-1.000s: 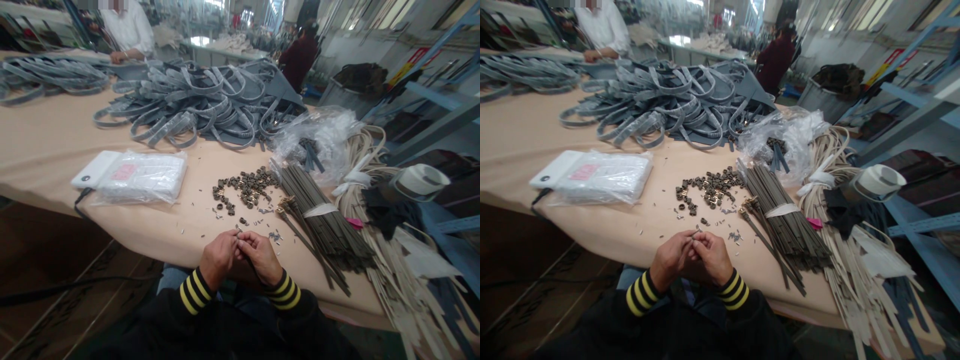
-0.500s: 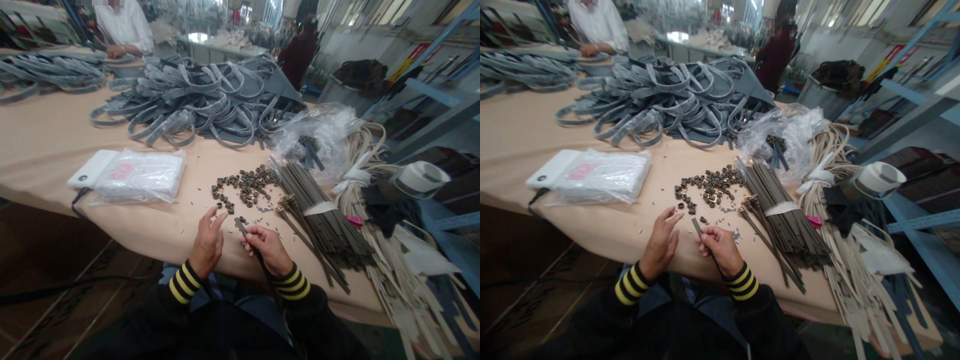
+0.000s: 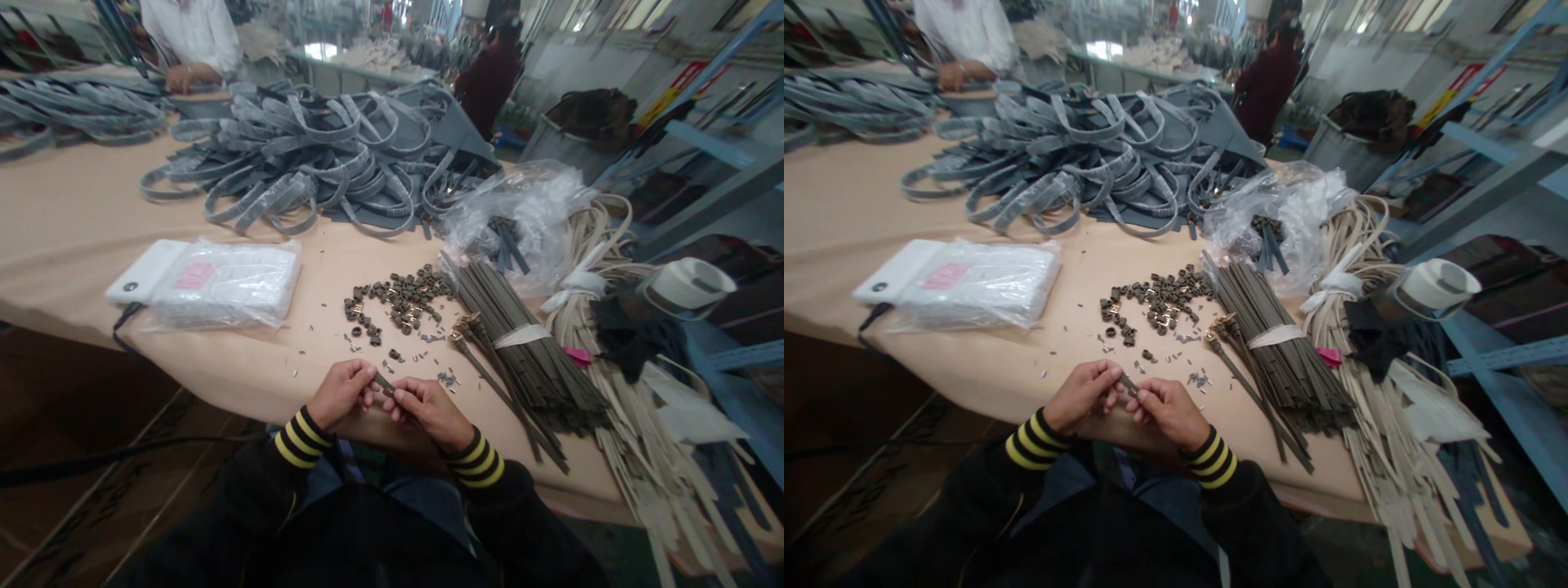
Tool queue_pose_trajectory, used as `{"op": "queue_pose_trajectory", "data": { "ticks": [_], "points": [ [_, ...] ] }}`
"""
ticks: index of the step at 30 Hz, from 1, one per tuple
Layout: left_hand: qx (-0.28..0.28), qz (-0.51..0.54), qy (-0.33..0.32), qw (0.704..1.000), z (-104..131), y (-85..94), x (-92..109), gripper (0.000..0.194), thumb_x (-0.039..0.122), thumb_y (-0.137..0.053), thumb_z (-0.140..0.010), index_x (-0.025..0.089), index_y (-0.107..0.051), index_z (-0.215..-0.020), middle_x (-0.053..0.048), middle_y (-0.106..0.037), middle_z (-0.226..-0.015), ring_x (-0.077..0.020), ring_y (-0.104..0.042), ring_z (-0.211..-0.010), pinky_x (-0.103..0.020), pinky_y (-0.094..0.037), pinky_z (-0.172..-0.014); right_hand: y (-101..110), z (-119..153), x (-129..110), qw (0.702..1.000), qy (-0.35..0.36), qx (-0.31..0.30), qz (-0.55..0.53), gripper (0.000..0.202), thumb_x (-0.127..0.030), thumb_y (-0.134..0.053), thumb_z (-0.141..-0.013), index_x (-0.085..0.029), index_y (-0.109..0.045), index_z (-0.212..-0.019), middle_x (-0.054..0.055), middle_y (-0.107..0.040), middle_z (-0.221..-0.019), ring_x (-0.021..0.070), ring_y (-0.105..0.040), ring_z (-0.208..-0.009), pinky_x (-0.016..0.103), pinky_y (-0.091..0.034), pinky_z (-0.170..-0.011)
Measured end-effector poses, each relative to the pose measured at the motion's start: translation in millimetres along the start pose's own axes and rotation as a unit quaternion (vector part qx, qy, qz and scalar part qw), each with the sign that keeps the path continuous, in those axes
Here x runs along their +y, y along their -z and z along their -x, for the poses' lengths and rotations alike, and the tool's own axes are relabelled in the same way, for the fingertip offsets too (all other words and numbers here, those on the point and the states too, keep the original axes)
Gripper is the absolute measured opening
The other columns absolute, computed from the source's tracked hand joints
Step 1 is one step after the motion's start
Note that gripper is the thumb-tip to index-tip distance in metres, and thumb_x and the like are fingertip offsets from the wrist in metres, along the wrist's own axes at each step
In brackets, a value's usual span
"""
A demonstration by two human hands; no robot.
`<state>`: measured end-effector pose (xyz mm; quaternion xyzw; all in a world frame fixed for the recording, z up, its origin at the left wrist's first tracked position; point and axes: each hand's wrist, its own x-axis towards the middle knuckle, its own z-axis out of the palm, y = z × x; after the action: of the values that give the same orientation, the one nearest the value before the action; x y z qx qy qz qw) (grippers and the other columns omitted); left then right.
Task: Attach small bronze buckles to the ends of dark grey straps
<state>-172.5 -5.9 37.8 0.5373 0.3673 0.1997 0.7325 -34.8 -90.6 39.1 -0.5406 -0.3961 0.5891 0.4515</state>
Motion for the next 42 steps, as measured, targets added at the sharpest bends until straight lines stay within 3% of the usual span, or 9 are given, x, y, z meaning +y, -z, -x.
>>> {"op": "queue_pose_trajectory", "data": {
  "ticks": [4,11,14,16,19,22,25,27,42],
  "points": [
    [0.015,0.046,0.031,0.998,-1.7,-1.5,-4.0,0.029,0.039,-0.056,-0.066,0.012,-0.049,-0.06,0.003,-0.051,-0.044,-0.0048,-0.043,-0.034,-0.015,-0.035,-0.035,-1.1,1.4,-2.6,0.999,-0.016,-0.012,-0.032,0.029,-0.04,-0.055,-0.071,-0.012,-0.057,-0.076,0.001,-0.061,-0.067,0.0064,-0.052,-0.051,0.02,-0.041,-0.052],
    [-0.001,0.021,0.041,0.999,-4.1,-5.1,-3.1,0.03,0.041,-0.054,-0.068,0.012,-0.048,-0.061,0.003,-0.05,-0.039,-0.0056,-0.045,-0.034,-0.016,-0.038,-0.036,-4.3,-2.2,1.2,0.996,-0.038,0.007,-0.074,0.027,-0.039,-0.058,-0.068,-0.012,-0.054,-0.072,-0.001,-0.059,-0.062,0.0059,-0.053,-0.047,0.019,-0.042,-0.046],
    [-0.006,-0.037,0.027,0.999,-5.2,-6.6,-3.5,0.026,0.039,-0.048,-0.072,0.014,-0.046,-0.064,0.004,-0.049,-0.042,-0.0073,-0.045,-0.035,-0.018,-0.039,-0.037,-4.3,-3.7,2.7,0.997,-0.033,0.015,-0.07,0.027,-0.039,-0.058,-0.067,-0.012,-0.053,-0.068,-0.002,-0.058,-0.058,0.0049,-0.05,-0.043,0.017,-0.04,-0.042],
    [0.037,-0.135,-0.037,0.99,-6.9,-6.8,-3.5,0.018,0.033,-0.046,-0.074,0.016,-0.046,-0.07,0.003,-0.05,-0.048,-0.0089,-0.047,-0.039,-0.02,-0.041,-0.04,-1.6,-4.2,3.4,0.998,-0.03,0.026,-0.054,0.028,-0.039,-0.057,-0.068,-0.012,-0.051,-0.063,-0.004,-0.055,-0.051,0.0033,-0.045,-0.037,0.015,-0.035,-0.036],
    [0.12,-0.333,-0.207,0.912,-13.1,-6.6,-2.5,0.009,0.019,-0.044,-0.075,0.016,-0.049,-0.082,-0.003,-0.053,-0.073,-0.0129,-0.052,-0.061,-0.027,-0.046,-0.058,6.3,-4.4,5.1,0.996,-0.031,0.068,-0.046,0.028,-0.04,-0.056,-0.068,-0.013,-0.05,-0.062,-0.004,-0.053,-0.048,0.0023,-0.04,-0.032,0.014,-0.029,-0.031],
    [0.101,-0.492,-0.318,0.804,-24.5,-8.9,-0.7,0.016,0.012,-0.039,-0.077,0.015,-0.05,-0.087,-0.008,-0.05,-0.089,-0.0176,-0.049,-0.083,-0.031,-0.043,-0.074,14.8,-3.8,7.3,0.991,-0.027,0.12,-0.06,0.028,-0.04,-0.056,-0.067,-0.013,-0.049,-0.065,-0.004,-0.055,-0.051,0.0029,-0.041,-0.033,0.014,-0.031,-0.031],
    [0.044,-0.612,-0.314,0.724,-37.2,-15.1,1.5,0.015,0.01,-0.038,-0.078,0.015,-0.051,-0.081,-0.008,-0.05,-0.087,-0.019,-0.046,-0.082,-0.03,-0.043,-0.07,19.0,-2.8,9.0,0.986,-0.018,0.15,-0.071,0.027,-0.039,-0.057,-0.067,-0.014,-0.048,-0.068,-0.005,-0.054,-0.051,0.0035,-0.043,-0.035,0.015,-0.033,-0.033],
    [0.02,-0.662,-0.28,0.695,-43.8,-19.4,3.1,0.013,0.011,-0.039,-0.078,0.015,-0.051,-0.078,-0.007,-0.05,-0.084,-0.0187,-0.046,-0.077,-0.028,-0.042,-0.064,18.9,-2.4,9.4,0.985,-0.017,0.157,-0.072,0.026,-0.039,-0.057,-0.067,-0.014,-0.047,-0.07,-0.005,-0.054,-0.051,0.0039,-0.043,-0.035,0.015,-0.034,-0.033],
    [-0.051,-0.677,-0.182,0.711,-56.0,-25.1,21.7,0.021,0.005,-0.031,-0.077,0.009,-0.051,-0.083,-0.012,-0.051,-0.085,-0.02,-0.052,-0.078,-0.031,-0.043,-0.067,18.0,-3.3,8.2,0.985,0.003,0.157,-0.069,0.027,-0.038,-0.055,-0.067,-0.014,-0.046,-0.071,-0.005,-0.053,-0.052,0.0028,-0.039,-0.034,0.014,-0.03,-0.032]
  ]
}}
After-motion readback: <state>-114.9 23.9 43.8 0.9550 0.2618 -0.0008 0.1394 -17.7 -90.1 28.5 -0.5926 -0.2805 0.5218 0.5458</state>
